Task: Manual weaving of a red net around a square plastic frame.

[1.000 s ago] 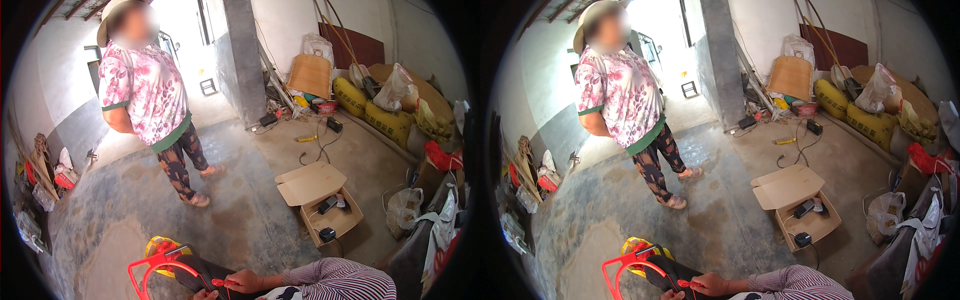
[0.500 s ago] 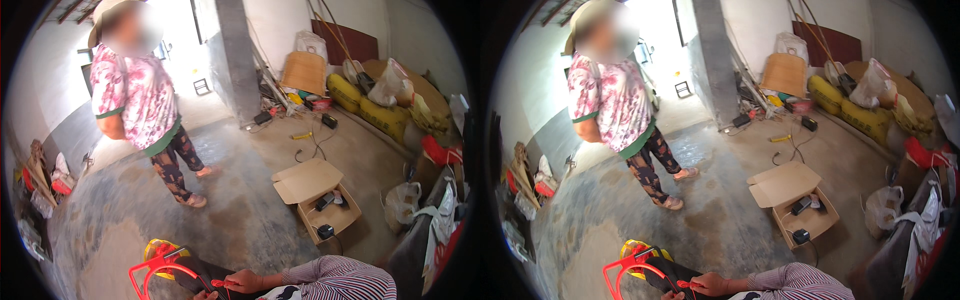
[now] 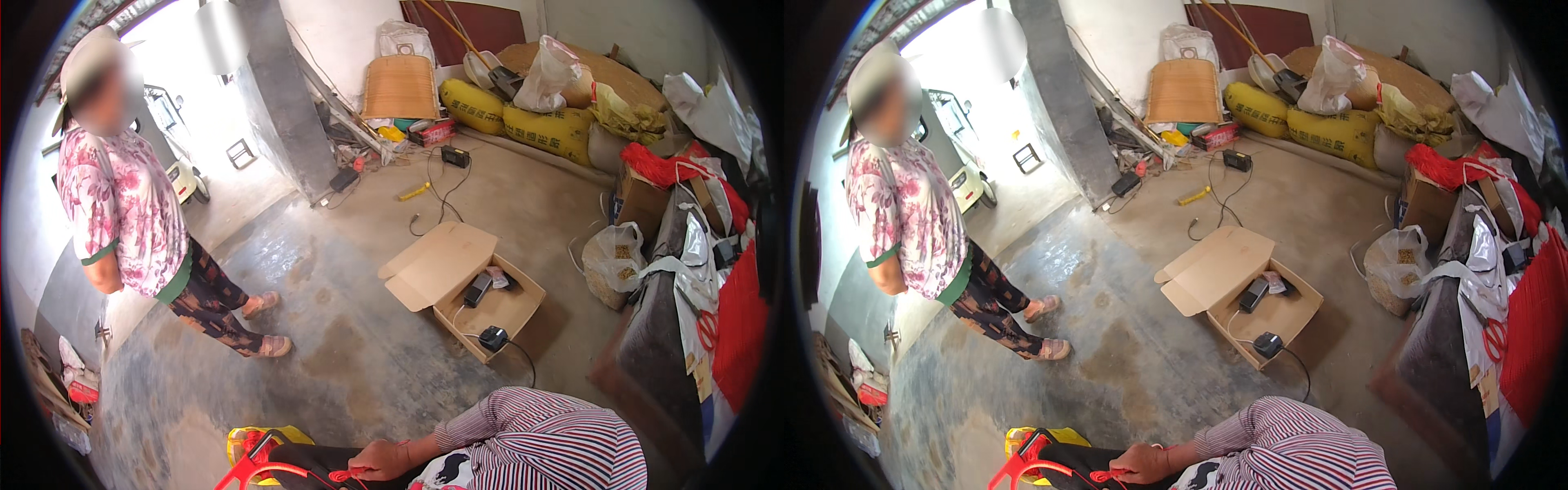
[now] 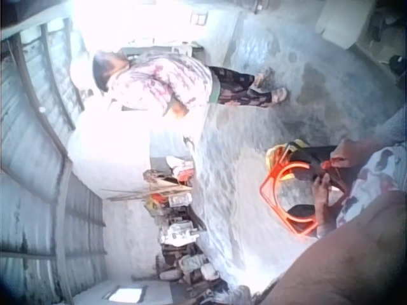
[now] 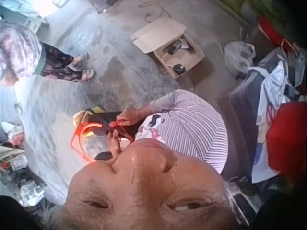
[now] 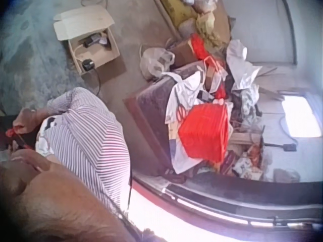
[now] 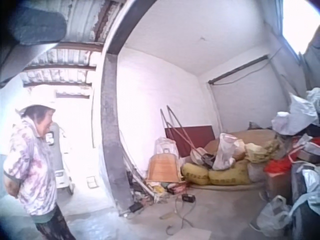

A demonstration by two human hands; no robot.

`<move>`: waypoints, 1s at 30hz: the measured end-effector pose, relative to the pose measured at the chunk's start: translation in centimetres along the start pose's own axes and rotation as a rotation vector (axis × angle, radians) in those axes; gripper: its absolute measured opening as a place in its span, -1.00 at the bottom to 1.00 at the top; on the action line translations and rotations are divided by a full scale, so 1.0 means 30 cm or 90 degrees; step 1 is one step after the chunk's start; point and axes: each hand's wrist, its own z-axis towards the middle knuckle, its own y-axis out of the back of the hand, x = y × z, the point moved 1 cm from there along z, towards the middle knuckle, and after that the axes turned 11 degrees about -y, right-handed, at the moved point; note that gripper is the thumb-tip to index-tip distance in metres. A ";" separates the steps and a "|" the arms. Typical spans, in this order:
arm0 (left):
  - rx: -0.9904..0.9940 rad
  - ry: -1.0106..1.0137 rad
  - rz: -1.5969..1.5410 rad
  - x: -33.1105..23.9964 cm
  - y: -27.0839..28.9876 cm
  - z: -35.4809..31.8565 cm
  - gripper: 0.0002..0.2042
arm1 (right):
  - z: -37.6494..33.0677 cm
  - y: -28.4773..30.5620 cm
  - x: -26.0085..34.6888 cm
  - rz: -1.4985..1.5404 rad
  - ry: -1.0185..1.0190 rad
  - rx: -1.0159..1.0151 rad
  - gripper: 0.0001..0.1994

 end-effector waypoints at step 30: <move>-0.039 0.004 -0.008 -0.049 -0.024 -0.044 -0.84 | -0.005 0.010 0.019 0.015 0.014 -0.010 -0.86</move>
